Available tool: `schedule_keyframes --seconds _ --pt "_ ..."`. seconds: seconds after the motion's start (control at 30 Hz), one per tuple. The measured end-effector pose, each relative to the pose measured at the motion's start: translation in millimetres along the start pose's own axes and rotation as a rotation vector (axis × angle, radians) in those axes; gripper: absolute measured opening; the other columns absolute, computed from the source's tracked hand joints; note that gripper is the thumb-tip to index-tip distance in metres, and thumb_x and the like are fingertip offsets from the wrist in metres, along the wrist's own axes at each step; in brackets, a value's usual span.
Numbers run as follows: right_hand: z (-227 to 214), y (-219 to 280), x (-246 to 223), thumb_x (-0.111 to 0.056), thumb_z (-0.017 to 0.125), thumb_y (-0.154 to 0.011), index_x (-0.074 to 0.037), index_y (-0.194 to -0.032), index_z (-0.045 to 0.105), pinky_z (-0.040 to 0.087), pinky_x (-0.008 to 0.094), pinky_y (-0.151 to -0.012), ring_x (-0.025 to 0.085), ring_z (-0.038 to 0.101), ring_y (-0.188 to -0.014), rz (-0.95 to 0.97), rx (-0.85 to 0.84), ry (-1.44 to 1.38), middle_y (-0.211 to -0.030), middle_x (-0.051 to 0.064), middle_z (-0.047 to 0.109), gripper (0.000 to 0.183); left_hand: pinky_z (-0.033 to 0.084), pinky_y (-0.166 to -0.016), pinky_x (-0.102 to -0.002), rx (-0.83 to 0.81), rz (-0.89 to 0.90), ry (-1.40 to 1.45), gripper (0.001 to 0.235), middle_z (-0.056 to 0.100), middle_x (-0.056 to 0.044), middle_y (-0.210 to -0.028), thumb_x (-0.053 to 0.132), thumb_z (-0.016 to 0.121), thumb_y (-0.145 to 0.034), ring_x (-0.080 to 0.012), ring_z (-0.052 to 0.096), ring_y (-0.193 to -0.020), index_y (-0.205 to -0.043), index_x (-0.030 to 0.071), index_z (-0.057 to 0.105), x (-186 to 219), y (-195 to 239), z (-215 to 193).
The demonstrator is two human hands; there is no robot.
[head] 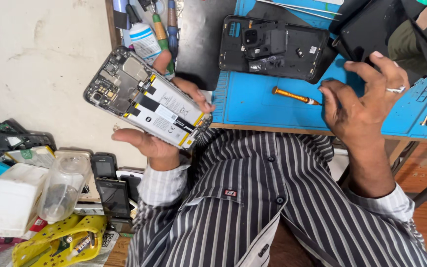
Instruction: The person disassembles a smartphone, removes the back cover, and inspects the internal components. They then reassemble the phone, connect a charging cable, and verify that the device powers on.
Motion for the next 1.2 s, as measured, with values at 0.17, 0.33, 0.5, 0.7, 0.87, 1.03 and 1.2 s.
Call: schedule_keyframes --seconds 0.17,0.33,0.5,0.7,0.87,1.03,1.2 --pt "-2 4 4 -0.022 0.089 -0.093 -0.010 -0.094 0.081 0.035 0.054 -0.112 0.035 0.046 -0.137 -0.005 0.004 -0.088 -0.133 0.013 0.061 0.014 0.063 -0.081 -0.042 -0.011 -0.080 -0.085 0.133 0.069 -0.023 -0.102 0.094 0.050 -0.074 -0.0277 0.072 -0.086 -0.161 -0.004 0.029 12 -4 0" --pt "-2 7 3 -0.018 0.088 -0.094 -0.009 -0.099 0.083 0.038 0.049 -0.109 0.037 0.048 -0.135 0.066 -0.021 -0.151 -0.137 0.015 0.061 0.011 0.062 -0.081 -0.041 -0.062 -0.148 -0.138 0.138 0.068 -0.023 -0.101 0.095 0.052 -0.071 -0.0278 0.071 -0.085 -0.163 -0.003 0.025 17 -24 1" --pt "2 13 -3 -0.017 0.085 -0.100 -0.009 -0.099 0.081 0.038 0.043 -0.111 0.033 0.046 -0.126 0.090 -0.042 -0.014 -0.128 0.011 0.057 0.009 0.063 -0.079 -0.040 -0.113 -0.155 -0.184 0.136 0.069 -0.023 -0.104 0.095 0.049 -0.075 -0.0276 0.073 -0.083 -0.161 -0.007 0.024 10 -39 0" --pt "1 0 -13 -0.018 0.082 -0.103 -0.007 -0.102 0.077 0.036 0.046 -0.109 0.033 0.047 -0.128 0.150 -0.058 -0.115 -0.124 0.012 0.055 0.012 0.063 -0.082 -0.036 -0.238 -0.101 -0.184 0.128 0.070 -0.020 -0.105 0.091 0.047 -0.083 -0.0235 0.074 -0.088 -0.164 -0.006 0.024 0 -45 -8" --pt "7 -27 -24 -0.005 0.080 -0.094 -0.009 -0.107 0.082 0.035 0.047 -0.107 0.033 0.052 -0.126 0.053 -0.008 -0.150 -0.135 0.012 0.063 0.014 0.062 -0.086 -0.036 -0.236 -0.129 -0.216 0.132 0.070 -0.019 -0.108 0.092 0.051 -0.079 -0.0214 0.073 -0.093 -0.164 -0.005 0.022 -5 -40 -6" --pt "-1 -46 -7 -0.004 0.082 -0.093 -0.008 -0.105 0.082 0.041 0.045 -0.099 0.033 0.058 -0.116 0.034 0.099 -0.196 -0.131 0.012 0.068 0.013 0.062 -0.090 -0.036 -0.220 -0.168 -0.234 0.136 0.070 -0.018 -0.108 0.093 0.053 -0.078 -0.0207 0.073 -0.095 -0.165 -0.007 0.021 -6 -38 -1" --pt "-21 -66 3 -0.015 0.085 -0.097 -0.005 -0.110 0.078 0.048 0.045 -0.096 0.033 0.060 -0.115 0.080 0.139 -0.306 -0.131 0.013 0.068 0.017 0.063 -0.087 -0.035 -0.223 -0.211 -0.184 0.124 0.068 -0.019 -0.107 0.080 0.063 -0.088 -0.0205 0.072 -0.098 -0.165 -0.006 0.019 -12 -44 5"
Point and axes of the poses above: each hand's wrist, its own y-axis away from the middle knuckle, its own z-axis out of the palm, x = y × z, the point moved 1 cm from there along -y, towards the middle knuckle
